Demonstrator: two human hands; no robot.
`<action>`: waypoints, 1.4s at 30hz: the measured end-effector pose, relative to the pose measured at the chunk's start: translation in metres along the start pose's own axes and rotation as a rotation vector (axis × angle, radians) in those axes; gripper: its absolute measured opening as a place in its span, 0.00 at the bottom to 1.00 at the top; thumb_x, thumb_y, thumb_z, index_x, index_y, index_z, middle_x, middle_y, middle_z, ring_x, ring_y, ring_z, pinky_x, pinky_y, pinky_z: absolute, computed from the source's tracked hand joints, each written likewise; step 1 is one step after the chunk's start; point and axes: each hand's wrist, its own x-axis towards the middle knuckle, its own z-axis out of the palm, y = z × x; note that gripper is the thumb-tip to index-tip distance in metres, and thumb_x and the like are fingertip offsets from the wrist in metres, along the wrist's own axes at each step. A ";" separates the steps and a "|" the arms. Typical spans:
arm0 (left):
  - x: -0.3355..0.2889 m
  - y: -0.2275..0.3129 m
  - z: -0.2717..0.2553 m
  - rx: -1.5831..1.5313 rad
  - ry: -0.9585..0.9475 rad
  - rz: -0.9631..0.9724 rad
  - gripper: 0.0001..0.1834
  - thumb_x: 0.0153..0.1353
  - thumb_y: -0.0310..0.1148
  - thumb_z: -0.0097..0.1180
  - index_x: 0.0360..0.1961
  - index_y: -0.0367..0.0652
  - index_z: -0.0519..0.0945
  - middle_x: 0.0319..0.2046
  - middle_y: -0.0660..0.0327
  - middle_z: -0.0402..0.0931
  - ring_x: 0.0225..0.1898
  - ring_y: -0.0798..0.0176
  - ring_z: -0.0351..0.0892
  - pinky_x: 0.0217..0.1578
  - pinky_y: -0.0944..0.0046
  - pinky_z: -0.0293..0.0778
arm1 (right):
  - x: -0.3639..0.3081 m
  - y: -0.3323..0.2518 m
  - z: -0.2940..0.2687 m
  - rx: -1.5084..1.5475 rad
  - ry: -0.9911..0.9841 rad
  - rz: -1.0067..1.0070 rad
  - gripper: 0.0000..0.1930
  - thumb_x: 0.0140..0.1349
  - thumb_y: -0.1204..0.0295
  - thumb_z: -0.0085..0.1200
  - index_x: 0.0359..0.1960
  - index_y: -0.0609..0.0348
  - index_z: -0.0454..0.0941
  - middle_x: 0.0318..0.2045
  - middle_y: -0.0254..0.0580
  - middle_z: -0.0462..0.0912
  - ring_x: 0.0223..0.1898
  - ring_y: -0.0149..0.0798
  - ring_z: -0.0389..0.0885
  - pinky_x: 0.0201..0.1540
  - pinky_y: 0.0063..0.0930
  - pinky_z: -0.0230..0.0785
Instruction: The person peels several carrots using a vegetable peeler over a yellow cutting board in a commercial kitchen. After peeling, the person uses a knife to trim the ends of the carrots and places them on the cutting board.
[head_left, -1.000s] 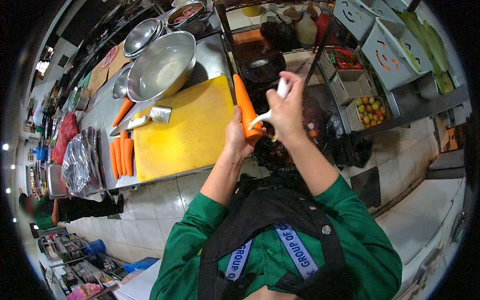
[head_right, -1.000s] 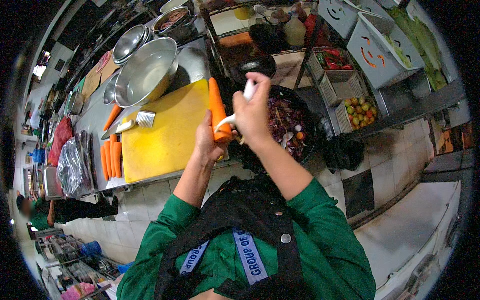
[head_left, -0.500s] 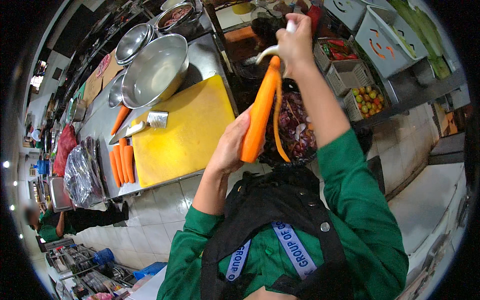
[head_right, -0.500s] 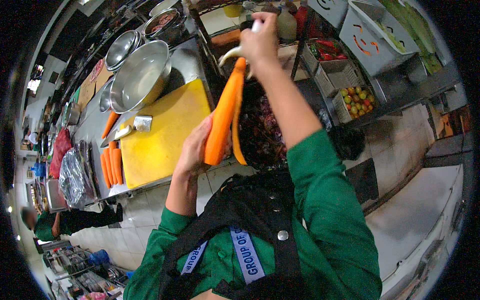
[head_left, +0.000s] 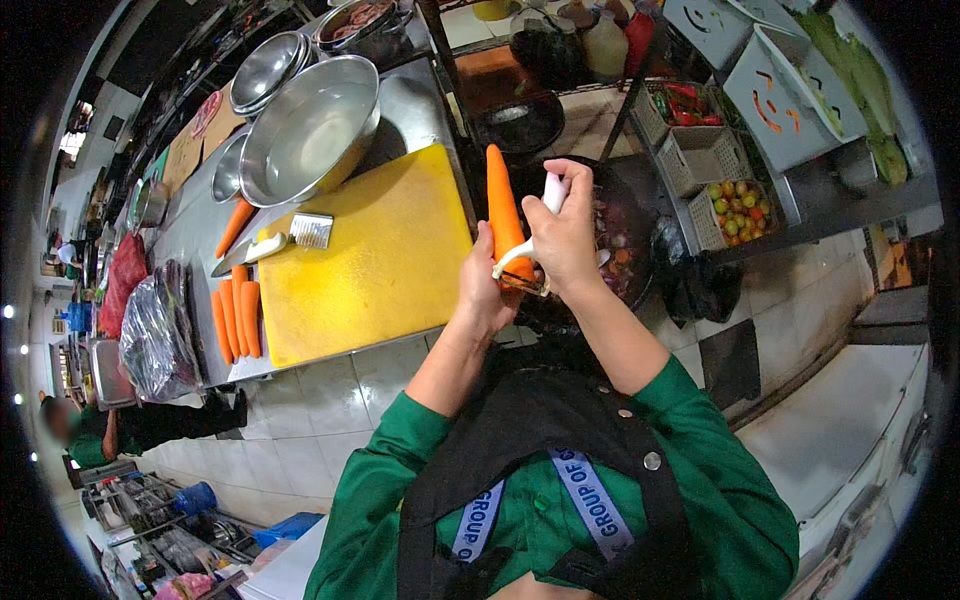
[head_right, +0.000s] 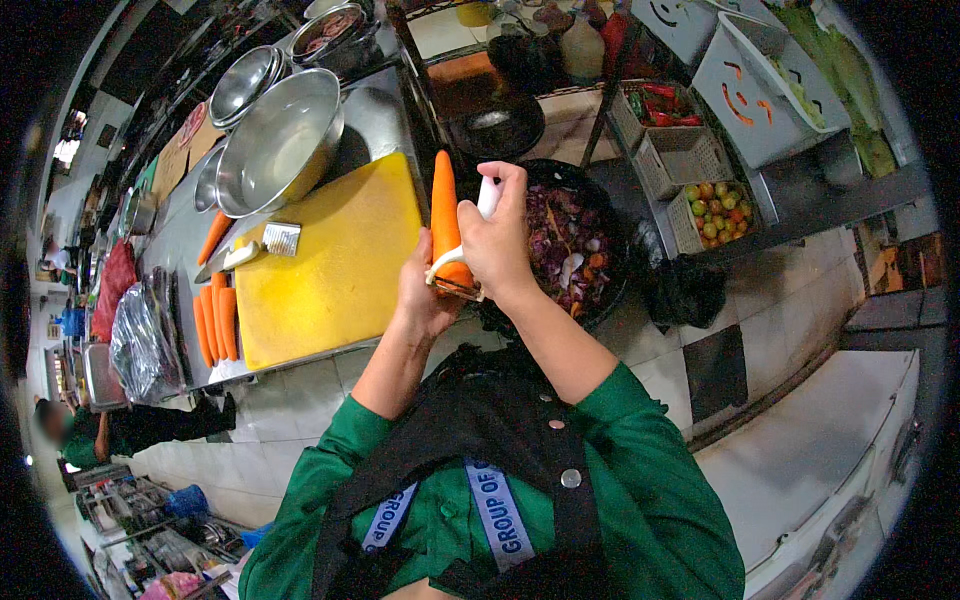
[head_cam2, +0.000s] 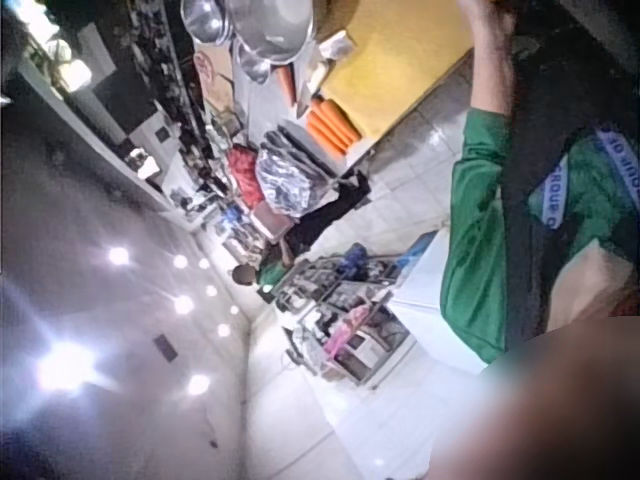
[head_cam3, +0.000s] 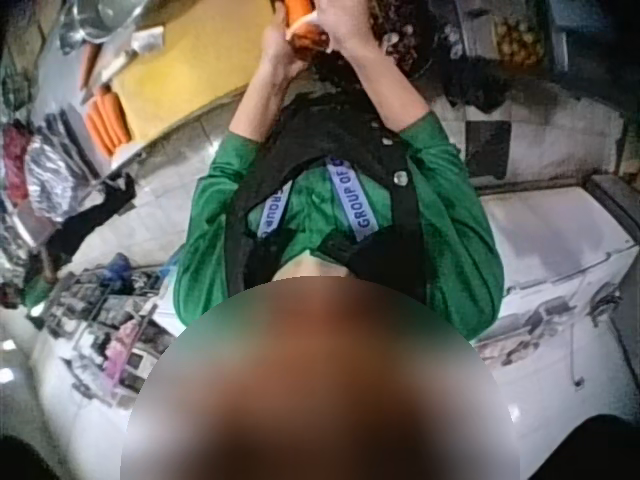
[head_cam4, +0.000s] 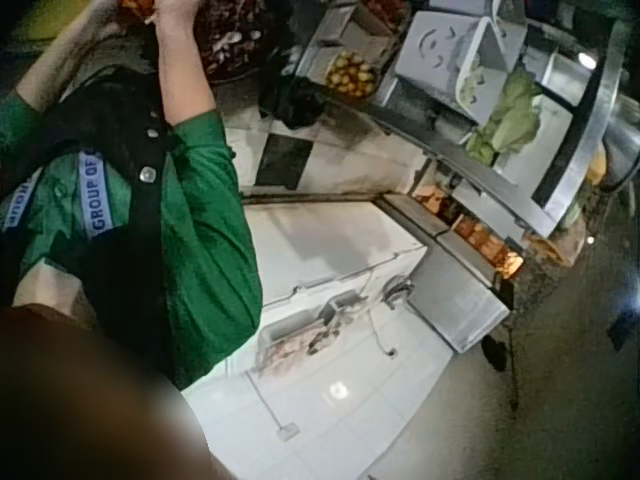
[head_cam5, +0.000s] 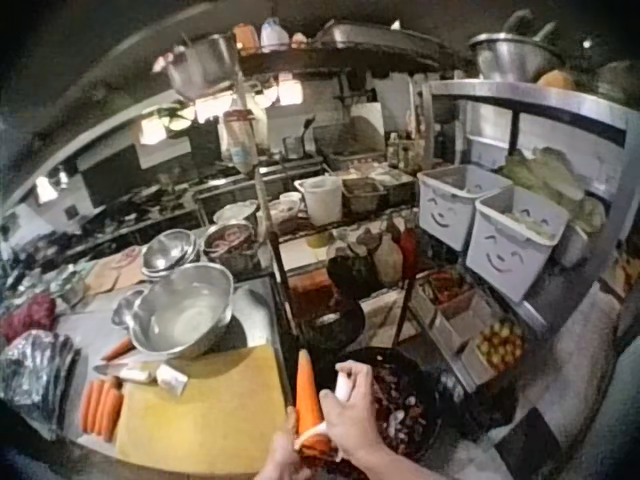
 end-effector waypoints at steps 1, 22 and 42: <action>-0.002 0.001 0.004 -0.007 0.012 0.002 0.25 0.67 0.56 0.32 0.44 0.44 0.68 0.27 0.60 0.73 0.25 0.63 0.75 0.27 0.61 0.74 | 0.001 -0.002 0.002 -0.012 0.007 0.014 0.21 0.49 0.85 0.49 0.46 0.58 0.64 0.43 0.39 0.65 0.43 0.32 0.65 0.50 0.25 0.59; 0.012 0.002 -0.011 -0.026 0.009 0.001 0.25 0.67 0.55 0.33 0.47 0.44 0.69 0.29 0.60 0.73 0.27 0.63 0.76 0.29 0.61 0.76 | 0.005 0.004 0.000 0.025 0.027 0.024 0.20 0.50 0.83 0.47 0.47 0.57 0.63 0.44 0.40 0.64 0.43 0.32 0.63 0.50 0.26 0.58; -0.002 0.006 -0.015 0.008 -0.035 -0.059 0.25 0.68 0.54 0.35 0.47 0.43 0.68 0.28 0.60 0.74 0.27 0.64 0.76 0.26 0.62 0.75 | 0.038 0.015 -0.022 -0.050 0.108 -0.021 0.19 0.52 0.80 0.52 0.46 0.56 0.64 0.44 0.39 0.66 0.45 0.33 0.65 0.49 0.27 0.60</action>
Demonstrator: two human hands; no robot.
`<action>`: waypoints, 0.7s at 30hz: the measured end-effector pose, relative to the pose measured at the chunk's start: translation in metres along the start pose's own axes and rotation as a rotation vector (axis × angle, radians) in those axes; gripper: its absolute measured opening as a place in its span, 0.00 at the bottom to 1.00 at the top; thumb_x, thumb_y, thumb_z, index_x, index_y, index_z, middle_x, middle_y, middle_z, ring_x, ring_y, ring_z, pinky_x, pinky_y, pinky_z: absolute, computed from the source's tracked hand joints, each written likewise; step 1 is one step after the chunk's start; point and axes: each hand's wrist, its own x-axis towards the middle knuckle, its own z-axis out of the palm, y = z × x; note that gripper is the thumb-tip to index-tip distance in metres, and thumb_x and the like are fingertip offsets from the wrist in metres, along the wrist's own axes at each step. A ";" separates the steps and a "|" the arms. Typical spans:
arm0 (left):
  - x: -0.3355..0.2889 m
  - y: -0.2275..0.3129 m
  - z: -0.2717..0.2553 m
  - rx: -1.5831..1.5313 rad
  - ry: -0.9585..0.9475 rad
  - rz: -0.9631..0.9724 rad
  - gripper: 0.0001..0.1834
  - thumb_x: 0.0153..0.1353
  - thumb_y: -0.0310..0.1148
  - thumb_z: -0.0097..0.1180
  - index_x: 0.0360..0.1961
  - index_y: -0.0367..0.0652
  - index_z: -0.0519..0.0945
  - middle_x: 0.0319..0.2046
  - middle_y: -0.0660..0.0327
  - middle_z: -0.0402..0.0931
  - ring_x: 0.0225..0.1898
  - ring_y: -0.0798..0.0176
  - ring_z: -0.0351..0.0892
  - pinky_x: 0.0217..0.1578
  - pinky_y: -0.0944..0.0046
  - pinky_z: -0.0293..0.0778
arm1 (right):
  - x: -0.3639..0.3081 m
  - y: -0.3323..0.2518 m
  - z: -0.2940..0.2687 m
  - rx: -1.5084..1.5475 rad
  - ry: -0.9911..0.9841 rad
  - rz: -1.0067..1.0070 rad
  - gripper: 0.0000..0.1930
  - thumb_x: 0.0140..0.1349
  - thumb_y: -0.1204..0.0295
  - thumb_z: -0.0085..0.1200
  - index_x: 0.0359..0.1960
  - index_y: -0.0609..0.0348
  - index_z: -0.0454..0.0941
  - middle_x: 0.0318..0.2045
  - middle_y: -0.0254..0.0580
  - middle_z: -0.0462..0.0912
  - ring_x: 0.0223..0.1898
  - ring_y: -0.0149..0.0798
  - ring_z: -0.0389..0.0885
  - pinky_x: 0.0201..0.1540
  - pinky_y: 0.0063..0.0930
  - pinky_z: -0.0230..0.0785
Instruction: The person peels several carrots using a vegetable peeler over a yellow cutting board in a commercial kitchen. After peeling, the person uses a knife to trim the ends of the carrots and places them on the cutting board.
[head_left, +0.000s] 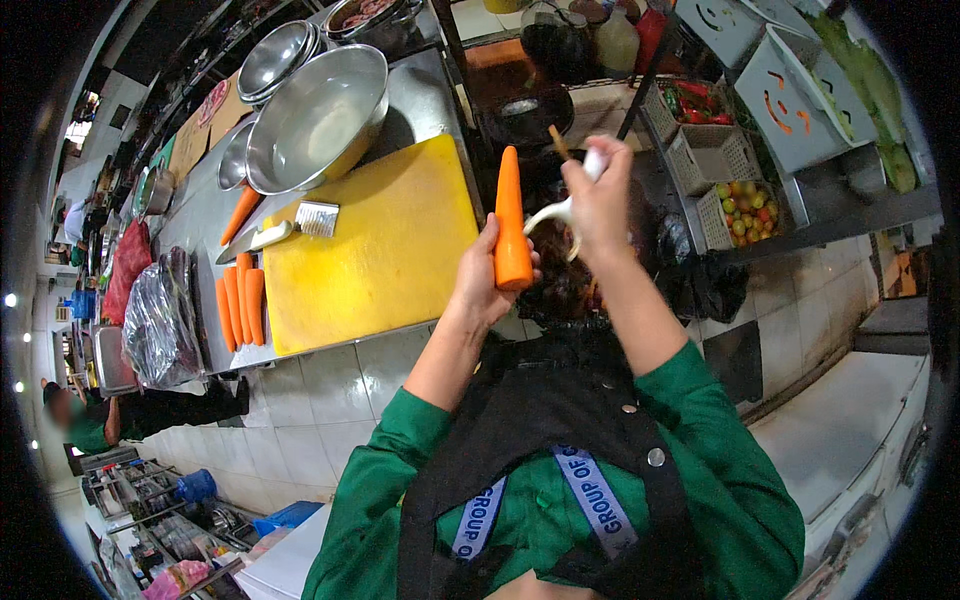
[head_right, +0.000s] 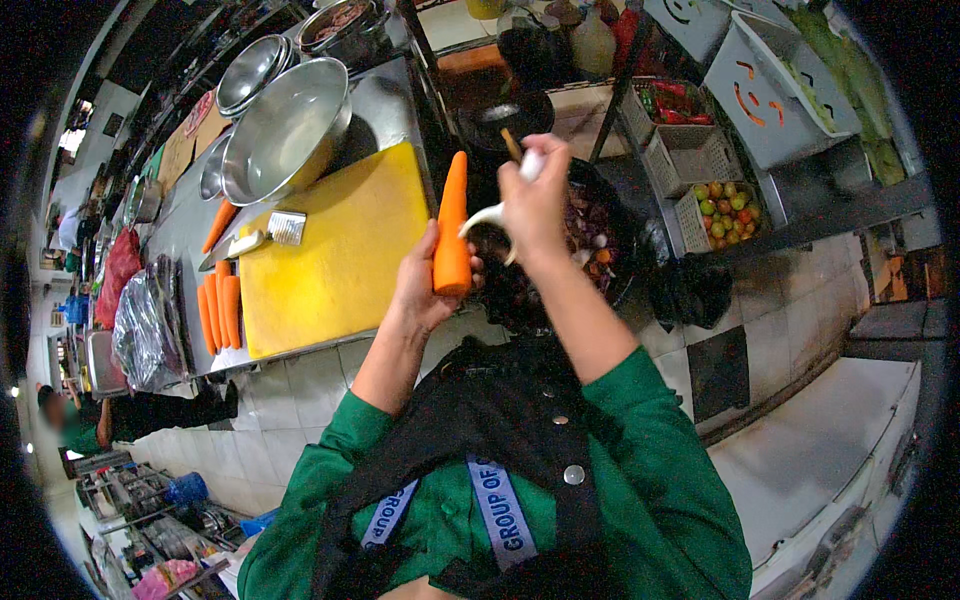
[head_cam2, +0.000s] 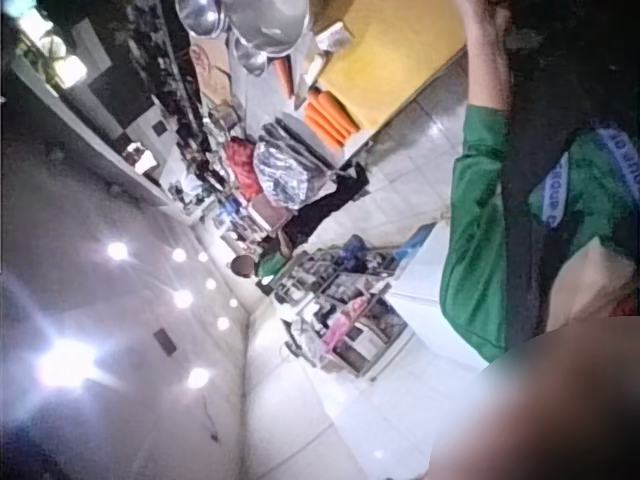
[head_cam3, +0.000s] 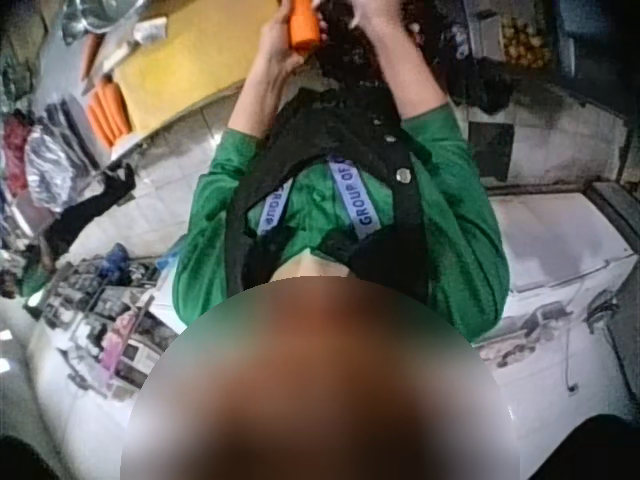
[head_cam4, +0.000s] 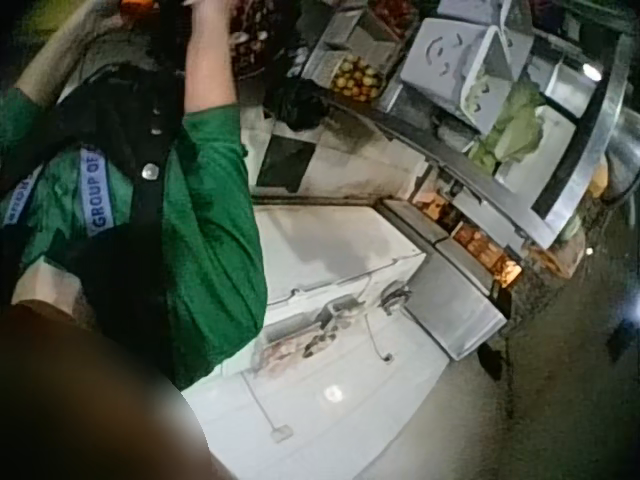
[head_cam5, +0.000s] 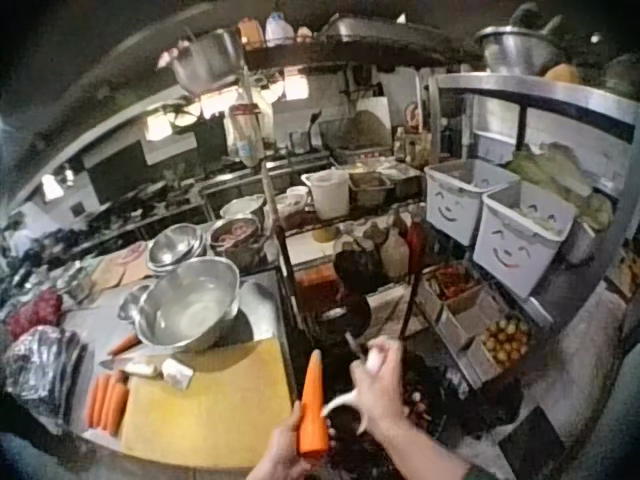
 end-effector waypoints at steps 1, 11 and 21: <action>0.003 -0.002 0.000 -0.023 0.029 0.008 0.25 0.68 0.54 0.35 0.47 0.43 0.68 0.28 0.60 0.74 0.27 0.64 0.76 0.27 0.62 0.75 | -0.016 -0.001 0.007 0.019 -0.032 -0.025 0.19 0.52 0.81 0.51 0.46 0.57 0.64 0.44 0.39 0.66 0.45 0.33 0.65 0.50 0.26 0.59; -0.027 -0.006 0.002 0.151 -0.266 -0.114 0.25 0.67 0.53 0.36 0.48 0.41 0.70 0.28 0.58 0.73 0.28 0.61 0.74 0.27 0.61 0.74 | 0.031 -0.027 0.009 -0.211 0.096 -0.176 0.20 0.48 0.83 0.48 0.44 0.57 0.63 0.42 0.47 0.71 0.46 0.46 0.72 0.52 0.37 0.64; -0.013 0.005 -0.004 0.050 -0.088 -0.014 0.29 0.67 0.55 0.35 0.57 0.44 0.65 0.31 0.60 0.72 0.29 0.63 0.75 0.29 0.61 0.76 | 0.038 -0.017 -0.011 -0.049 0.131 -0.033 0.20 0.51 0.81 0.51 0.47 0.57 0.62 0.44 0.44 0.65 0.42 0.35 0.67 0.47 0.30 0.62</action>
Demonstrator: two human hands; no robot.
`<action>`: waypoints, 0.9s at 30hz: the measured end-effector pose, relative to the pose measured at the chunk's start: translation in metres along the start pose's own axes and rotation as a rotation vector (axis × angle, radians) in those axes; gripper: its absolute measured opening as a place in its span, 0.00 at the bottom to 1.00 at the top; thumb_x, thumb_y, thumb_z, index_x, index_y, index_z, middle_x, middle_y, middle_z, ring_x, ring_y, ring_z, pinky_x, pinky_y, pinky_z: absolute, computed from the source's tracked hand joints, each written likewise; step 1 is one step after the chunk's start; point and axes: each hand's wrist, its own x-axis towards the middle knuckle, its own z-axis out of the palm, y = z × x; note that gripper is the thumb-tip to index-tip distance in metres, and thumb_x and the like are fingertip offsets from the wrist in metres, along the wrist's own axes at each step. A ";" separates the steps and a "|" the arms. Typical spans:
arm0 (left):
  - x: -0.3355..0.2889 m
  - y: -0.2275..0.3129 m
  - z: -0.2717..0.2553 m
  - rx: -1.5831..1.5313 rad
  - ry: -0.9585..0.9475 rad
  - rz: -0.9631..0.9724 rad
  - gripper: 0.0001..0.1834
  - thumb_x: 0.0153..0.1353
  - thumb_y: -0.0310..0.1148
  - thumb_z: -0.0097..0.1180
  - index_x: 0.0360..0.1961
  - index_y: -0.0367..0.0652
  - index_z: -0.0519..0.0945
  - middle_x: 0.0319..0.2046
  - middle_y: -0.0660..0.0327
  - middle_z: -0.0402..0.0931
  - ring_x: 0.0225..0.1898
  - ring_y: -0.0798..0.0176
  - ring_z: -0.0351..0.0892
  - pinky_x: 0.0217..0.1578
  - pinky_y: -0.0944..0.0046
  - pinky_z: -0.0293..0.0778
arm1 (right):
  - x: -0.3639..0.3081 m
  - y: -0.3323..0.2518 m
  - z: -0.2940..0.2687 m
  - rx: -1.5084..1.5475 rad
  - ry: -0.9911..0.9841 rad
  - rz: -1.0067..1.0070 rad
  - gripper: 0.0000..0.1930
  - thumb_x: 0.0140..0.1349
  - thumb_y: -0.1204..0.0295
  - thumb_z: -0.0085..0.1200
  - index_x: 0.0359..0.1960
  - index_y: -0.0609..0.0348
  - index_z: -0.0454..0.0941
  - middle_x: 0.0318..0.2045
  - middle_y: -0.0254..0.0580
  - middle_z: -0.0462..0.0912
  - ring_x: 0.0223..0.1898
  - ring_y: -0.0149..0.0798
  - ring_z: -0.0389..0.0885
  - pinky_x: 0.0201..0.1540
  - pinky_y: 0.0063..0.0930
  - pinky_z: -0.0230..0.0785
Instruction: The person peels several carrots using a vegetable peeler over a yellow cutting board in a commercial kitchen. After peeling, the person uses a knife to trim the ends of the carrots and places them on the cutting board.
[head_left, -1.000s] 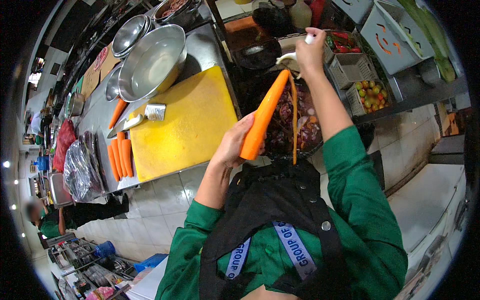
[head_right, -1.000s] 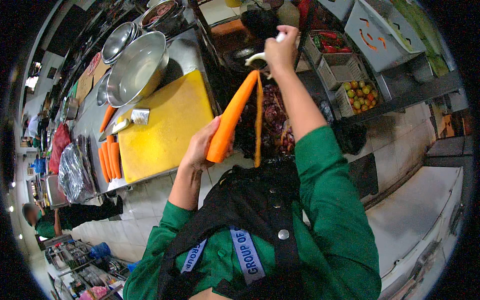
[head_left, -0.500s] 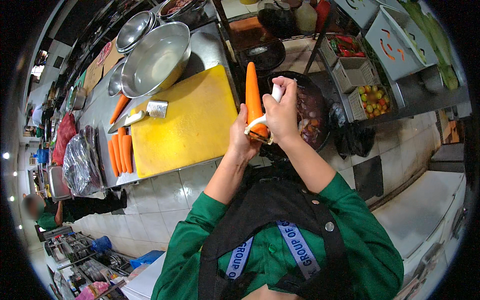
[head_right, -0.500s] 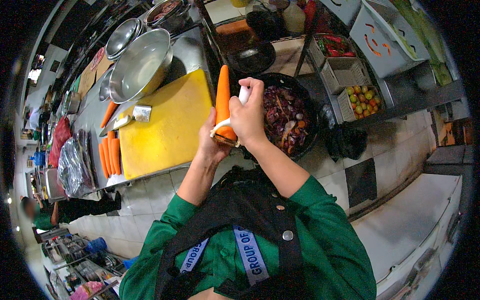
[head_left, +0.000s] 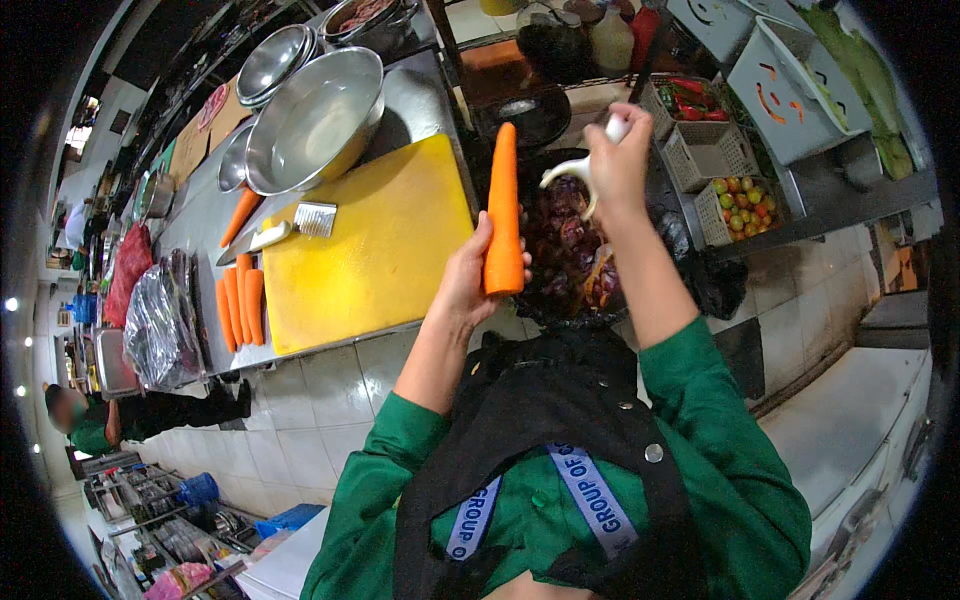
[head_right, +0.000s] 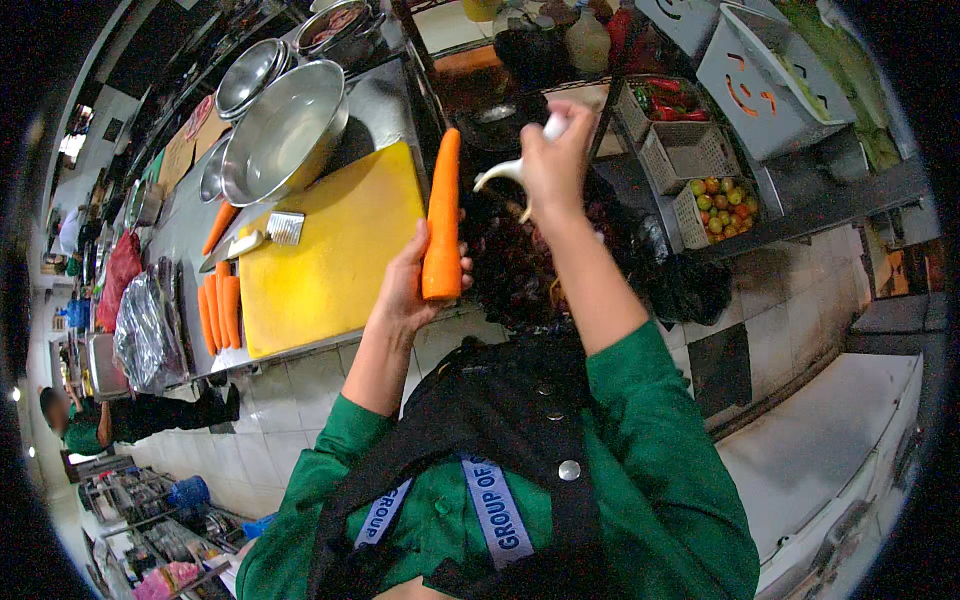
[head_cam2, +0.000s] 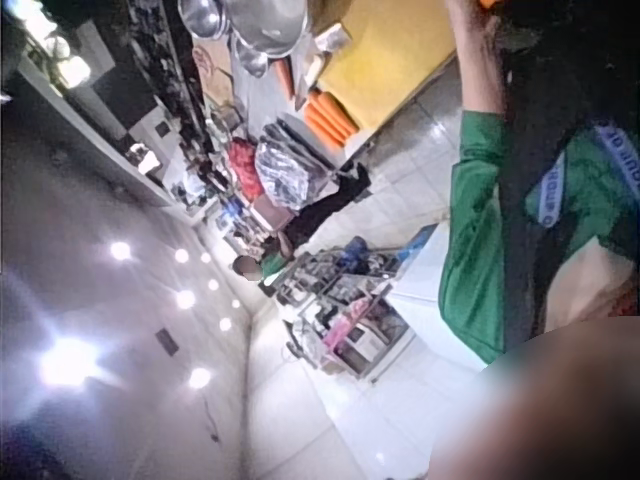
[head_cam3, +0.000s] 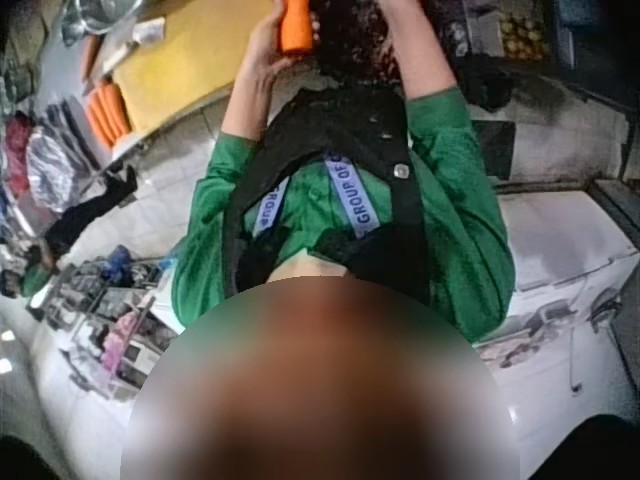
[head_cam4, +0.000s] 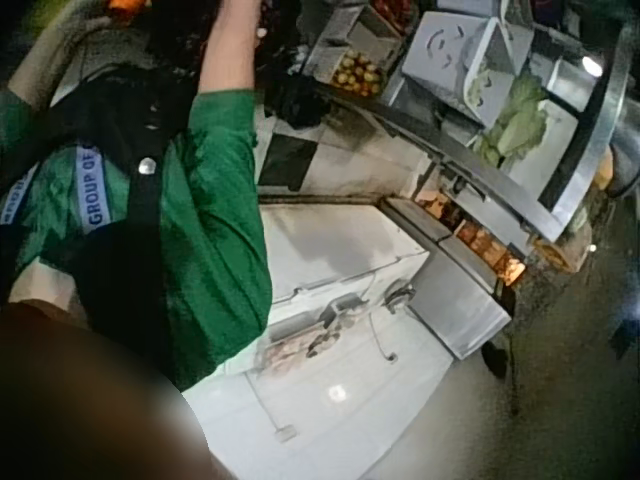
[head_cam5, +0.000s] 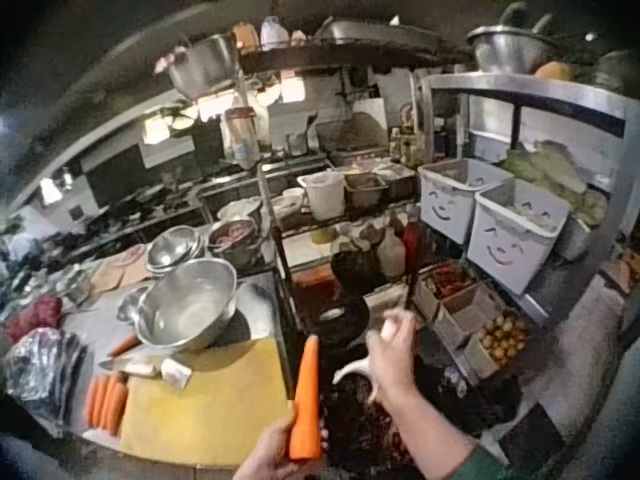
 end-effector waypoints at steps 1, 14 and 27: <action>0.002 -0.001 0.002 -0.016 0.030 0.027 0.29 0.67 0.56 0.35 0.57 0.44 0.65 0.31 0.61 0.72 0.29 0.63 0.75 0.29 0.62 0.76 | -0.022 -0.004 0.002 0.085 -0.079 0.045 0.20 0.51 0.81 0.51 0.47 0.56 0.62 0.43 0.42 0.65 0.42 0.34 0.67 0.47 0.29 0.62; -0.015 -0.001 0.019 0.193 -0.104 0.024 0.25 0.67 0.50 0.38 0.58 0.47 0.64 0.32 0.61 0.72 0.27 0.66 0.75 0.27 0.64 0.75 | -0.006 -0.017 0.021 0.001 -0.057 -0.188 0.20 0.48 0.86 0.48 0.43 0.56 0.63 0.41 0.45 0.69 0.44 0.40 0.71 0.49 0.35 0.65; 0.014 -0.007 0.010 0.029 0.115 0.033 0.26 0.66 0.56 0.36 0.42 0.42 0.71 0.31 0.60 0.74 0.29 0.65 0.77 0.31 0.61 0.76 | -0.069 0.001 0.009 0.146 -0.141 0.063 0.18 0.51 0.84 0.48 0.44 0.58 0.62 0.43 0.41 0.65 0.47 0.35 0.65 0.54 0.29 0.57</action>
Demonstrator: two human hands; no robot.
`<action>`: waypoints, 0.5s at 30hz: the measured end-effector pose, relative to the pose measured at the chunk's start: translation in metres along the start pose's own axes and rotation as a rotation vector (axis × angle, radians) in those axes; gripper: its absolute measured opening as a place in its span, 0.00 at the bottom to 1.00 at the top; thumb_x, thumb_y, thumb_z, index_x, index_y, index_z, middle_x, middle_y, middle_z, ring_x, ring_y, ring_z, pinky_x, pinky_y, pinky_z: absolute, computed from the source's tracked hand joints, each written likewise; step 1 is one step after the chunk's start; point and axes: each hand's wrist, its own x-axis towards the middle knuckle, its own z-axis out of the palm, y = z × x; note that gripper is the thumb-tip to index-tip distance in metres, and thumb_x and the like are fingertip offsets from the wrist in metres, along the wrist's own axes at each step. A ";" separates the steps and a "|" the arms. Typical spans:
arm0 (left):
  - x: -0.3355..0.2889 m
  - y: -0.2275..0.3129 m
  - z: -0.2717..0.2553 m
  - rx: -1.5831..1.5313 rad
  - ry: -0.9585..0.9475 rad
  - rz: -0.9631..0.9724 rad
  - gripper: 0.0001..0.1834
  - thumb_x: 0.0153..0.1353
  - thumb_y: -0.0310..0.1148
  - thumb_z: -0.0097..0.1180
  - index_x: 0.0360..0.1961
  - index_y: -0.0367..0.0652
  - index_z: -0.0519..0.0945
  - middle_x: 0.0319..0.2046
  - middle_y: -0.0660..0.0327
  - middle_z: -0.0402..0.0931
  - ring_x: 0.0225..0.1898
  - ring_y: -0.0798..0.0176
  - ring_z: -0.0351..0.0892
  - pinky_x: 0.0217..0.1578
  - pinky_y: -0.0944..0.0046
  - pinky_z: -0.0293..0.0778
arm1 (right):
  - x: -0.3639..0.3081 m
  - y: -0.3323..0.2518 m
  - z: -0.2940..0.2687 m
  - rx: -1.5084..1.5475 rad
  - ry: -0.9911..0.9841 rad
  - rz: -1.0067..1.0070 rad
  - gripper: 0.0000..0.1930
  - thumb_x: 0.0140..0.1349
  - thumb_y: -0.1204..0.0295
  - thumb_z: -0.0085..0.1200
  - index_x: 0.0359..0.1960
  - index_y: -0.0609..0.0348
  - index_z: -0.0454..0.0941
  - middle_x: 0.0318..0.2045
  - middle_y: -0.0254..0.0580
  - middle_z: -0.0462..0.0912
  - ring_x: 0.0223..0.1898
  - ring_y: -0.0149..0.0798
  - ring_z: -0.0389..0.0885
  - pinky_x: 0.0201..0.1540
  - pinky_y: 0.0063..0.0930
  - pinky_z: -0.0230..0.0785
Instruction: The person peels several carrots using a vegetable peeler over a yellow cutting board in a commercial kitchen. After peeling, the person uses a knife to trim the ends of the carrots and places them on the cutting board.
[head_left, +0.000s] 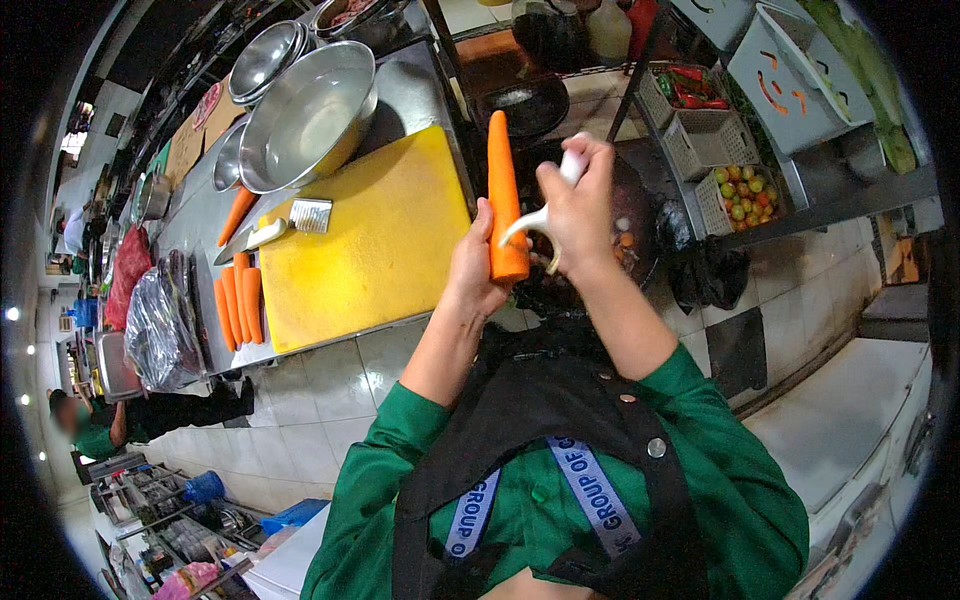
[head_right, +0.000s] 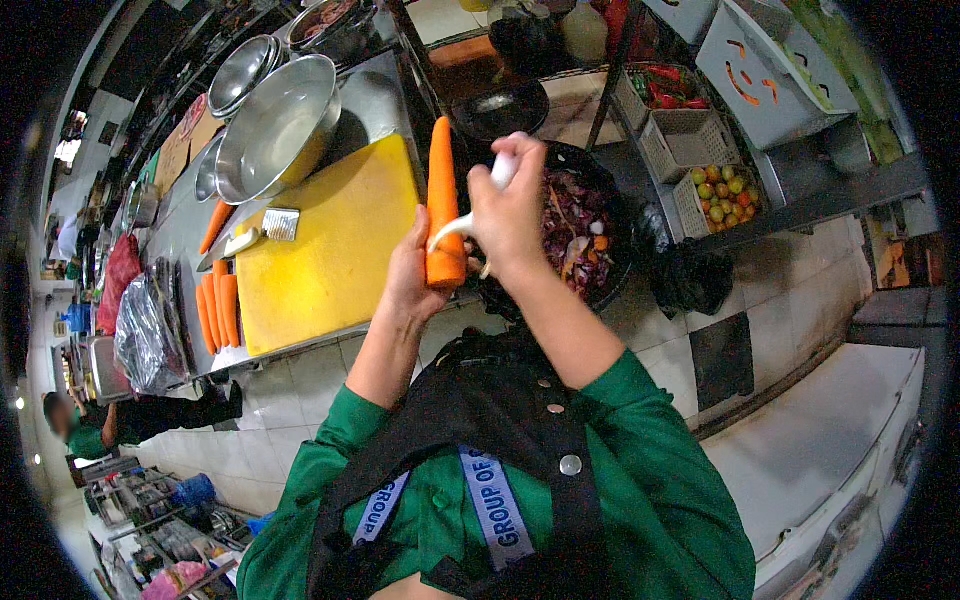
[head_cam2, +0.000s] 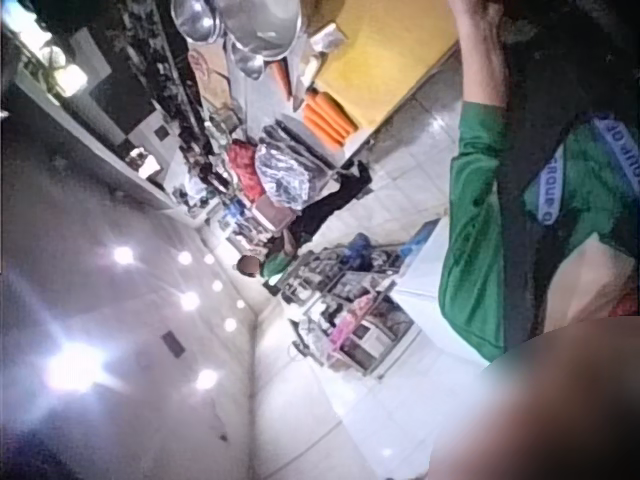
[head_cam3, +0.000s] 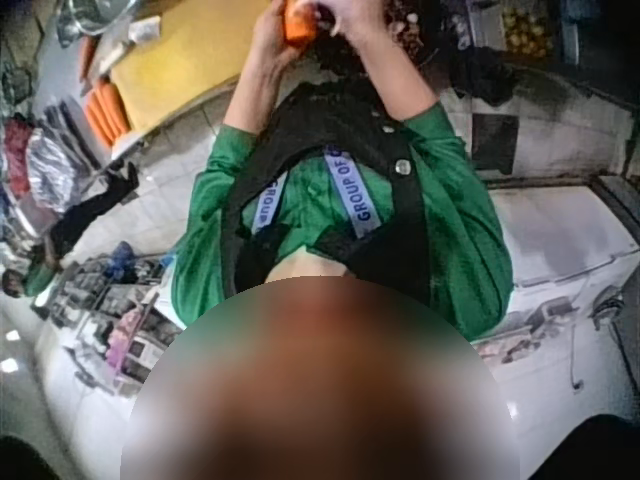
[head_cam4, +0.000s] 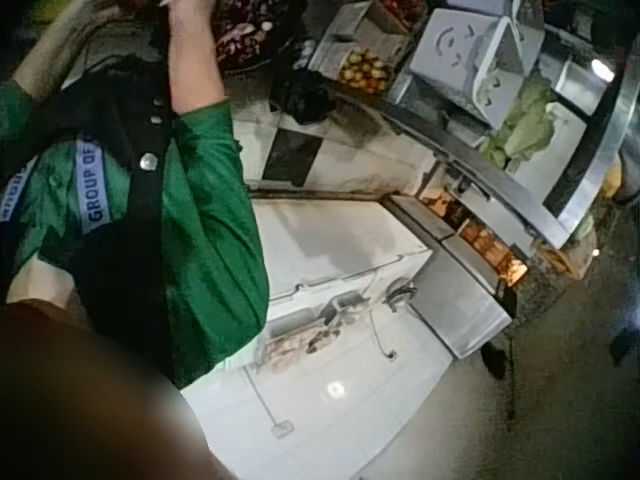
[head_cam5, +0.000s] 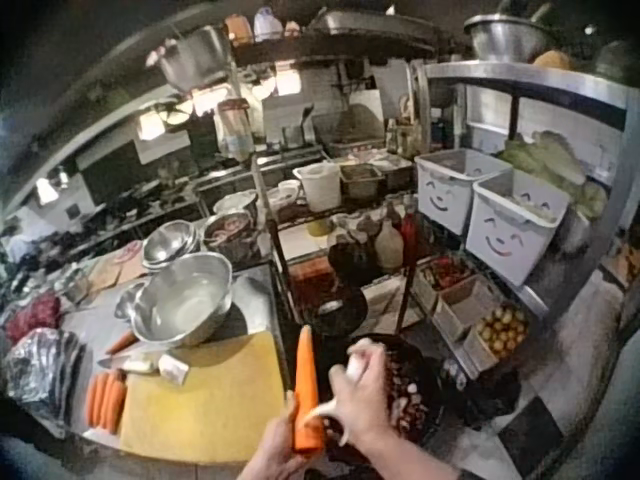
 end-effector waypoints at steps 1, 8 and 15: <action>0.001 -0.003 0.001 -0.051 -0.056 0.028 0.26 0.67 0.55 0.36 0.45 0.43 0.70 0.33 0.59 0.74 0.31 0.63 0.77 0.33 0.60 0.76 | -0.012 0.000 0.004 0.045 -0.054 0.006 0.17 0.51 0.85 0.46 0.43 0.58 0.61 0.44 0.42 0.65 0.48 0.36 0.64 0.56 0.29 0.56; -0.009 0.010 0.013 -0.061 -0.140 0.073 0.24 0.68 0.52 0.35 0.53 0.44 0.67 0.40 0.59 0.75 0.39 0.63 0.77 0.39 0.60 0.75 | -0.014 -0.021 0.021 -0.156 -0.123 -0.120 0.15 0.52 0.82 0.48 0.42 0.57 0.63 0.43 0.50 0.72 0.47 0.45 0.74 0.52 0.34 0.65; -0.013 0.044 0.021 0.067 -0.153 0.317 0.26 0.68 0.51 0.35 0.53 0.40 0.68 0.41 0.56 0.75 0.38 0.61 0.79 0.38 0.60 0.76 | 0.004 -0.041 0.045 -0.048 -0.160 -0.295 0.15 0.52 0.82 0.48 0.41 0.58 0.62 0.41 0.46 0.72 0.43 0.42 0.75 0.49 0.33 0.66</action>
